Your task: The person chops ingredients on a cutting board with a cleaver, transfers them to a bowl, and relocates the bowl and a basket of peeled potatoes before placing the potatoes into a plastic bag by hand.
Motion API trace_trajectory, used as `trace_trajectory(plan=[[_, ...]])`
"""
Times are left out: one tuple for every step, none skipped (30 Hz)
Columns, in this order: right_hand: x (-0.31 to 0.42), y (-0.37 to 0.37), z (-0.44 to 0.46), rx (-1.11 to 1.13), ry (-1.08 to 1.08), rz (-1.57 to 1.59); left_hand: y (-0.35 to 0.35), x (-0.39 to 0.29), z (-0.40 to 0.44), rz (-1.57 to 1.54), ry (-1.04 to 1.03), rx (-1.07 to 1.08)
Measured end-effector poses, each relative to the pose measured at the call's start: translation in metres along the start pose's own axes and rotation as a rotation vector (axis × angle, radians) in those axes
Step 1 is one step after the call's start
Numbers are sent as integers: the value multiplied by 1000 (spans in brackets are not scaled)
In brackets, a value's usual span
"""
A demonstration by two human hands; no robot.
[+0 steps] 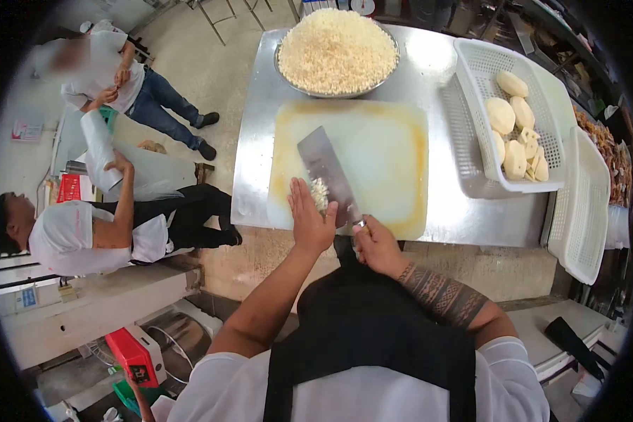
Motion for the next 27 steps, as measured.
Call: trace_trajectory(plan=[[-2,-7,2,50,-34,6,0,1,0,-4,-3,-4],[1,-13,4,67,-9,-14,0,1,0,-9,-6,-9],[4,-21,6,84,17,-35,3,-1,0,-37,-2,-21],[5,-27,6,102,43,-56,4,-2,0,-30,13,-31],[3,-32,6,118,38,-11,5,-2,0,-24,27,-41],[1,-32,7,136,29,-3,5,-3,0,-17,40,-51],[0,-31,8,153,17,6,6,-5,0,-5,30,-70],[-4,-30,7,170,1,13,6,-6,-1,-16,25,-74],[-18,-32,11,191,-12,29,9,-10,-1,-28,20,-78],[-19,-33,9,206,-7,36,9,-14,-2,-40,17,-81],[-19,-35,7,223,-2,42,10,-19,-2,-49,-18,-102],[-14,-34,7,242,4,49,12,-26,-3,-58,-52,-124],[-9,-27,8,236,13,41,14,-33,-2,-65,-88,-147],[-3,-21,8,230,23,34,14,-39,0,-94,-98,-158],[5,-15,9,221,35,28,18,-50,6,-122,-110,-168],[22,-4,15,189,126,-20,23,-65,15,-153,-128,-180],[39,9,22,157,214,-67,28,-80,26,-162,-155,-208],[59,22,29,123,300,-113,35,-99,43,-171,-180,-234],[77,37,38,101,286,-118,42,-118,59,-180,-201,-259],[97,49,51,101,272,-86,51,-140,79,-180,-236,-286],[119,63,63,101,258,-51,60,-162,102,-179,-271,-311],[147,74,76,136,250,-35,67,-182,125,-120,-315,-371],[173,87,87,155,250,18,75,-203,152,-62,-361,-432],[194,103,108,177,258,54,86,-225,189,-24,-375,-469],[212,124,129,198,268,88,95,-249,226,13,-390,-507],[216,135,141,201,256,126,97,-260,253,56,-356,-471],[220,145,150,227,265,157,96,-267,277,100,-320,-433]])
Point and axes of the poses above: each hand's wrist, its own z-axis towards the middle knuckle, its own y-axis out of the back of the hand, x = y × z, the point moved 9 cm from there along z, towards the middle knuckle, and after that the axes turned 13 degrees about y, right-handed, at the moved point
